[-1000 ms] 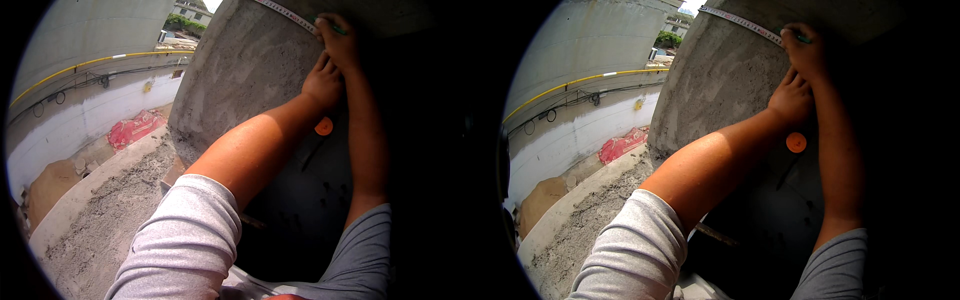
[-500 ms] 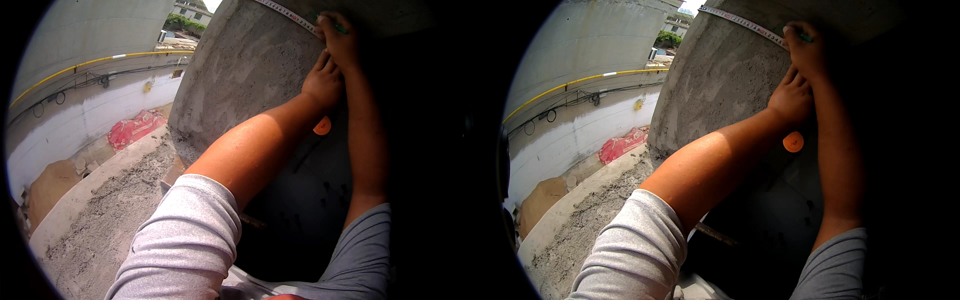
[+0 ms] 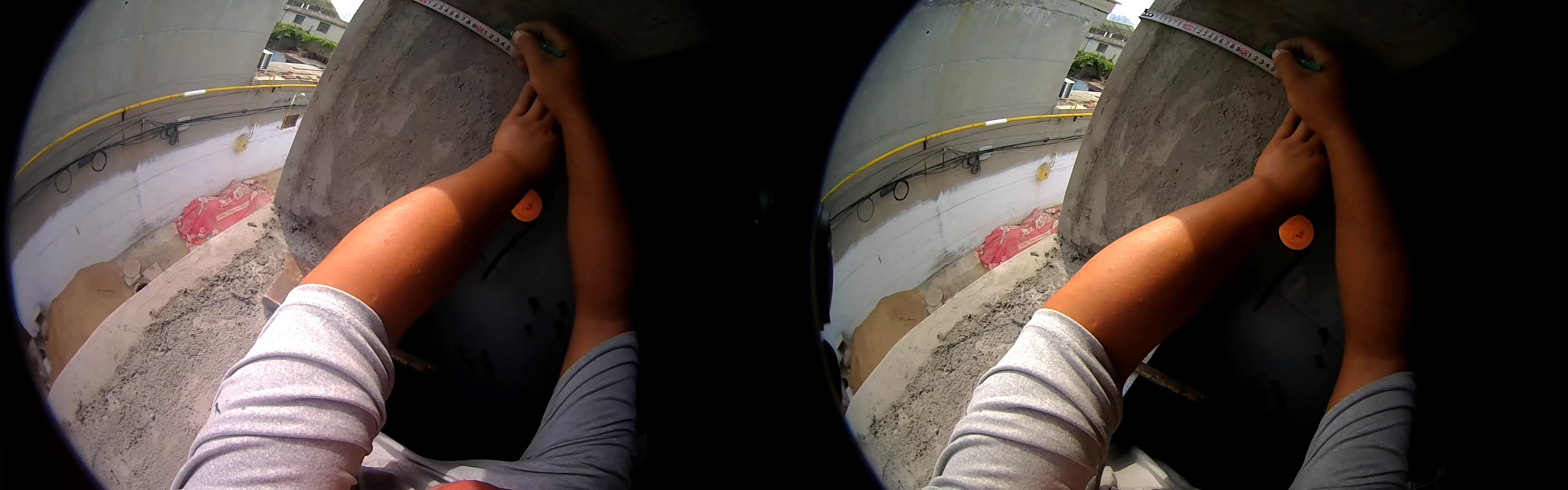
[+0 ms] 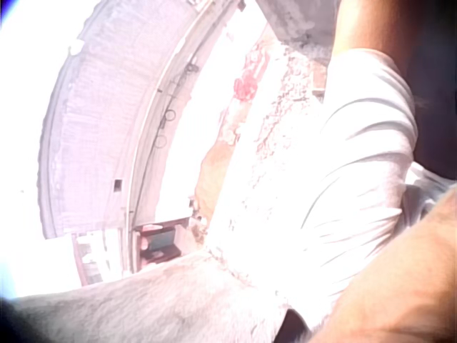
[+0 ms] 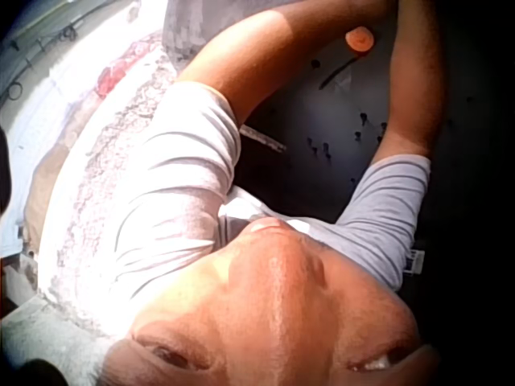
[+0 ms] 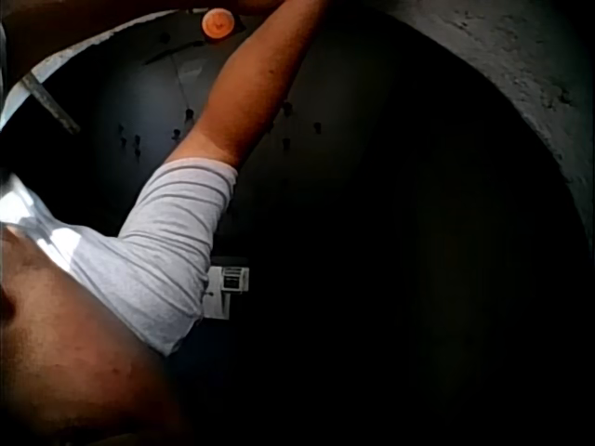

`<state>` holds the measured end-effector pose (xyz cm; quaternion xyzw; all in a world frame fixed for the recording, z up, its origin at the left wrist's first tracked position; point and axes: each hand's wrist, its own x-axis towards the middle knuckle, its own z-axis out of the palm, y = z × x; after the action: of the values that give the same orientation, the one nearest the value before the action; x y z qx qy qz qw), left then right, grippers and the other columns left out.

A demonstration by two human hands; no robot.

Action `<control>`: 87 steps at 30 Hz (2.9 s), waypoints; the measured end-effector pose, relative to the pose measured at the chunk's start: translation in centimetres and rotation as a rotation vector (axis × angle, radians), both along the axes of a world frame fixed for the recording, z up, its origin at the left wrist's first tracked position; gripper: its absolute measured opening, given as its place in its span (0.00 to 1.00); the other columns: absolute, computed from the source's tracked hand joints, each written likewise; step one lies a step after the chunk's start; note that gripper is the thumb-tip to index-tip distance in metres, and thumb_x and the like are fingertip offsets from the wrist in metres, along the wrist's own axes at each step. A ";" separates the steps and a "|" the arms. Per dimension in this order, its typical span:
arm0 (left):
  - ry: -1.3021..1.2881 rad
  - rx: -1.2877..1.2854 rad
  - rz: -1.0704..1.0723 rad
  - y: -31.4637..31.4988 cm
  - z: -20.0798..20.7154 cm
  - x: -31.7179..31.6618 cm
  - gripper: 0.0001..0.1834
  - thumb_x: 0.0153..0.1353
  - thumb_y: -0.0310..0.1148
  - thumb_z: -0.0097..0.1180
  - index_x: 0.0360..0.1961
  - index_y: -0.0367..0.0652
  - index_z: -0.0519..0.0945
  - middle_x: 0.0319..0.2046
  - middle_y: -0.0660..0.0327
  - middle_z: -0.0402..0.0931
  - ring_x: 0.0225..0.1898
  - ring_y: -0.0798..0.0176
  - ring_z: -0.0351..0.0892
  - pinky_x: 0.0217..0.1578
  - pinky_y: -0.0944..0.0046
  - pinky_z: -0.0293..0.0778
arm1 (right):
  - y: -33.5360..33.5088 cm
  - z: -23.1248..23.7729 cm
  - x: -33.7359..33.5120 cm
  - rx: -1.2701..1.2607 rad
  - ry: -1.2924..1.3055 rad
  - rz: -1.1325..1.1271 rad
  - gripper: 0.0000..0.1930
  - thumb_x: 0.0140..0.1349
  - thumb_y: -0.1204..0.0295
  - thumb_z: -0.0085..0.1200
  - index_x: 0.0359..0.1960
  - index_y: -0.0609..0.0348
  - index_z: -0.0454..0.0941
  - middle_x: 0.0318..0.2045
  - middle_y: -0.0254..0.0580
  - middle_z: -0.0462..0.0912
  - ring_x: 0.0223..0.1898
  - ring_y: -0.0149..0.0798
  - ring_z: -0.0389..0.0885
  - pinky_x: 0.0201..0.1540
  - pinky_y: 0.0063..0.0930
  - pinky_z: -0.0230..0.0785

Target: The person measures a concrete wall with a tape measure and marks points with a pencil. They then use a hammer to tap the wall at the marked locations.

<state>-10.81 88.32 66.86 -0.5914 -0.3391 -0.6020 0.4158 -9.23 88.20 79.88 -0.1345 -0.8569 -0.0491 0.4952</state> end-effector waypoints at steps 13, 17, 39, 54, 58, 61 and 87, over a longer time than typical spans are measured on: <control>-0.038 0.028 0.001 0.1 0.0 0.0 0.25 0.66 0.36 0.57 0.63 0.43 0.83 0.70 0.55 0.73 0.81 0.45 0.55 0.83 0.39 0.38 | -0.3 0.1 -0.3 -0.012 0.052 -0.007 0.11 0.72 0.64 0.63 0.48 0.56 0.87 0.29 0.31 0.87 0.30 0.24 0.82 0.32 0.26 0.75; -0.009 -0.008 -0.045 -0.1 0.1 0.0 0.25 0.66 0.36 0.58 0.64 0.42 0.83 0.70 0.54 0.72 0.81 0.45 0.54 0.83 0.39 0.40 | -1.1 0.1 0.2 -0.065 0.012 0.010 0.13 0.74 0.62 0.61 0.50 0.57 0.86 0.36 0.37 0.89 0.35 0.29 0.86 0.38 0.28 0.78; 0.070 -0.118 0.018 -1.9 0.8 -0.2 0.38 0.65 0.39 0.63 0.78 0.62 0.69 0.83 0.38 0.45 0.84 0.33 0.42 0.81 0.35 0.40 | 0.4 -12.6 12.7 -0.349 0.484 -0.187 0.22 0.69 0.67 0.60 0.62 0.62 0.74 0.53 0.49 0.84 0.47 0.39 0.86 0.49 0.36 0.80; 0.109 -0.192 0.115 -1.1 0.7 -0.2 0.44 0.68 0.45 0.64 0.83 0.70 0.59 0.85 0.40 0.33 0.86 0.36 0.28 0.82 0.38 0.32 | -1.1 -12.1 19.6 -0.324 0.186 -0.513 0.27 0.68 0.71 0.54 0.70 0.60 0.75 0.42 0.49 0.89 0.35 0.35 0.87 0.39 0.33 0.78; 0.104 -0.162 0.129 -0.5 0.7 -0.1 0.41 0.70 0.45 0.60 0.82 0.66 0.60 0.84 0.38 0.36 0.85 0.35 0.31 0.82 0.36 0.32 | 1.2 -13.0 23.4 -0.382 0.162 -0.575 0.25 0.69 0.69 0.53 0.68 0.58 0.77 0.43 0.50 0.88 0.39 0.37 0.87 0.44 0.36 0.78; 0.095 -0.120 0.072 -0.5 0.5 -0.6 0.36 0.70 0.44 0.55 0.79 0.59 0.66 0.83 0.36 0.41 0.85 0.33 0.36 0.82 0.34 0.34 | 3.3 -13.2 26.0 -0.262 0.114 -0.644 0.22 0.72 0.65 0.52 0.64 0.60 0.79 0.43 0.49 0.88 0.41 0.37 0.86 0.47 0.38 0.77; 0.123 -0.194 0.545 -22.3 -2.9 -3.4 0.57 0.55 0.34 0.70 0.83 0.46 0.52 0.80 0.30 0.43 0.83 0.26 0.39 0.79 0.28 0.43 | -3.9 -14.7 23.3 -0.401 -0.331 0.174 0.16 0.78 0.64 0.50 0.61 0.57 0.75 0.50 0.47 0.82 0.40 0.35 0.86 0.41 0.32 0.83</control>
<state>-14.20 66.07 63.93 -0.5509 -0.5157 -0.3960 0.5233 14.07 84.33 65.13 -0.1458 -0.9271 0.1430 0.3144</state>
